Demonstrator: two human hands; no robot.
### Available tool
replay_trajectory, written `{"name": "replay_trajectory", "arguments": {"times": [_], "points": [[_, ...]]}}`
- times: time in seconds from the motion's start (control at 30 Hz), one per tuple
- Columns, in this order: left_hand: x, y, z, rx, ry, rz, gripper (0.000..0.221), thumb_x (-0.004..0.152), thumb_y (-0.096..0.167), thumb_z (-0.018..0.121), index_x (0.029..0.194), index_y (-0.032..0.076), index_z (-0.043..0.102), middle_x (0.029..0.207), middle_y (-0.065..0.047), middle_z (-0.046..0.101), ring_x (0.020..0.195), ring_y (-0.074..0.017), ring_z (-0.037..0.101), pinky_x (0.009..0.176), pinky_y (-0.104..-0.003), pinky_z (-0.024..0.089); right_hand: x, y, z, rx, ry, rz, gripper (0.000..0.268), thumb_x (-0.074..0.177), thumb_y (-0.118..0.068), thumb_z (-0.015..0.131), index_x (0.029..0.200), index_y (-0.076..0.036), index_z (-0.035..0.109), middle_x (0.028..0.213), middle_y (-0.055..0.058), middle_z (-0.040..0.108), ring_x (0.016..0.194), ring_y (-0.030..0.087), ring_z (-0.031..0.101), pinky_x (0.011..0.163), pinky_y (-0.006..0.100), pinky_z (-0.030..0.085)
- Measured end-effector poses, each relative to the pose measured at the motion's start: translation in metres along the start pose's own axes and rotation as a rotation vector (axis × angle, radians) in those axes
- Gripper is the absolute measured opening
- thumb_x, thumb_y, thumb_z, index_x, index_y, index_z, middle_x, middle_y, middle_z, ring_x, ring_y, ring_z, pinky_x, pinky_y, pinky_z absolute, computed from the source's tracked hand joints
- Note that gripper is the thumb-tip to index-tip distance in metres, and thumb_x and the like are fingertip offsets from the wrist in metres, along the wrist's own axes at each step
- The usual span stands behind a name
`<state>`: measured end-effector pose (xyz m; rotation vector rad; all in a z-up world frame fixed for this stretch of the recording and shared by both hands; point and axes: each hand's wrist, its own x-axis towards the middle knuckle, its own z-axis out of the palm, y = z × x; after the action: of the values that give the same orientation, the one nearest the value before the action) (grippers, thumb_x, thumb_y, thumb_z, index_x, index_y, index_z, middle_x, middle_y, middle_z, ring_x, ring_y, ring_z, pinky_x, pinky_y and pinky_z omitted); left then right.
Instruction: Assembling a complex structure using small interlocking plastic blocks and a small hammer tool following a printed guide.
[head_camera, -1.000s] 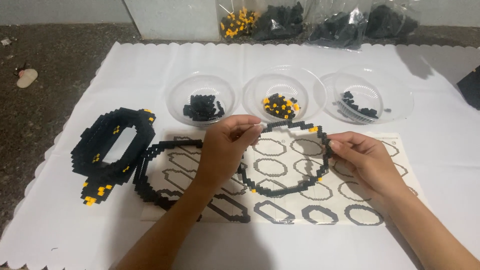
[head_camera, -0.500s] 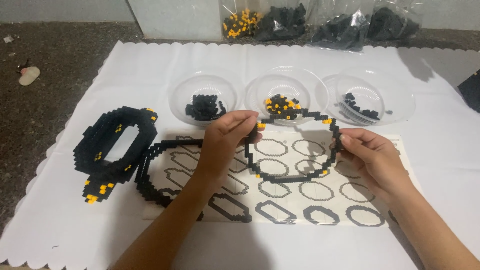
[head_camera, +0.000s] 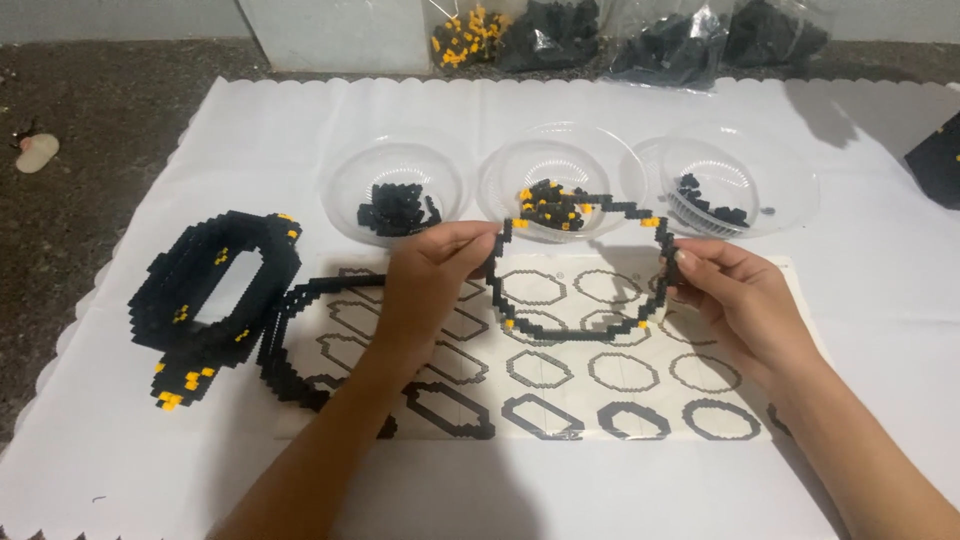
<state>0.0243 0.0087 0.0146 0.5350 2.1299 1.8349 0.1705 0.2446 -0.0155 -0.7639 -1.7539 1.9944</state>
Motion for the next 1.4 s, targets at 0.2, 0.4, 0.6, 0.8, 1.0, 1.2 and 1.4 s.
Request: {"name": "replay_trajectory", "arguments": {"times": [0.2,0.4,0.6,0.8,1.0,1.2,1.4], "points": [[0.006,-0.012,-0.004,-0.104,-0.005,-0.065,0.019,0.082,0.009,0.065,0.099,0.006,0.074,0.082,-0.007,0.074,0.071,-0.0109,0.068,0.07,-0.02,0.06,0.002,0.0,0.001,-0.004,0.04,0.027,0.017,0.089,-0.008,0.06,0.104,-0.003,0.066,0.093,0.005,0.064,0.079,0.015,0.057,0.077,0.024,0.053],[0.006,-0.01,-0.004,-0.081,-0.013,-0.071,0.02,0.081,0.011,0.067,0.098,0.006,0.074,0.081,-0.008,0.074,0.069,-0.0118,0.068,0.067,-0.021,0.06,0.001,-0.004,0.002,-0.018,0.076,0.073,0.019,0.088,-0.011,0.062,0.106,-0.006,0.065,0.089,0.005,0.062,0.069,0.017,0.059,0.074,0.023,0.051],[0.008,-0.018,-0.003,-0.103,-0.015,-0.053,0.019,0.08,0.01,0.068,0.096,0.004,0.074,0.08,-0.009,0.075,0.068,-0.0123,0.069,0.063,-0.021,0.059,0.004,-0.002,0.0,-0.02,0.061,0.072,0.023,0.088,-0.01,0.061,0.109,-0.005,0.065,0.092,0.005,0.063,0.069,0.017,0.059,0.073,0.022,0.05],[0.006,-0.01,-0.004,-0.058,-0.029,-0.118,0.018,0.081,0.008,0.066,0.097,0.006,0.074,0.084,-0.008,0.075,0.069,-0.0119,0.068,0.065,-0.021,0.06,-0.004,-0.012,0.009,-0.04,0.091,0.106,0.02,0.088,-0.008,0.061,0.107,-0.005,0.066,0.091,0.006,0.063,0.069,0.017,0.057,0.076,0.023,0.051],[0.007,0.004,-0.015,0.072,-0.167,-0.243,0.019,0.08,0.012,0.069,0.097,0.008,0.075,0.076,-0.007,0.073,0.061,-0.0132,0.062,0.064,-0.023,0.055,-0.007,-0.018,0.004,-0.065,0.0,0.22,0.023,0.089,-0.003,0.059,0.111,-0.002,0.066,0.08,0.009,0.058,0.071,0.02,0.059,0.073,0.023,0.05],[-0.002,0.018,-0.013,0.223,-0.313,-0.304,0.024,0.078,0.01,0.071,0.102,0.004,0.075,0.082,-0.008,0.076,0.063,-0.0124,0.067,0.068,-0.021,0.058,-0.008,-0.029,-0.001,-0.336,-0.09,0.294,0.027,0.09,0.0,0.058,0.113,0.007,0.069,0.076,0.023,0.063,0.07,0.025,0.058,0.064,0.031,0.045],[-0.003,0.01,-0.005,0.529,-0.342,-0.257,0.018,0.078,0.016,0.066,0.092,0.013,0.076,0.088,0.0,0.076,0.08,-0.0103,0.067,0.076,-0.024,0.051,-0.023,-0.049,0.007,-0.774,0.015,0.193,0.023,0.093,-0.015,0.061,0.085,-0.003,0.079,0.062,0.011,0.064,0.058,0.019,0.054,0.068,0.028,0.044]]}}
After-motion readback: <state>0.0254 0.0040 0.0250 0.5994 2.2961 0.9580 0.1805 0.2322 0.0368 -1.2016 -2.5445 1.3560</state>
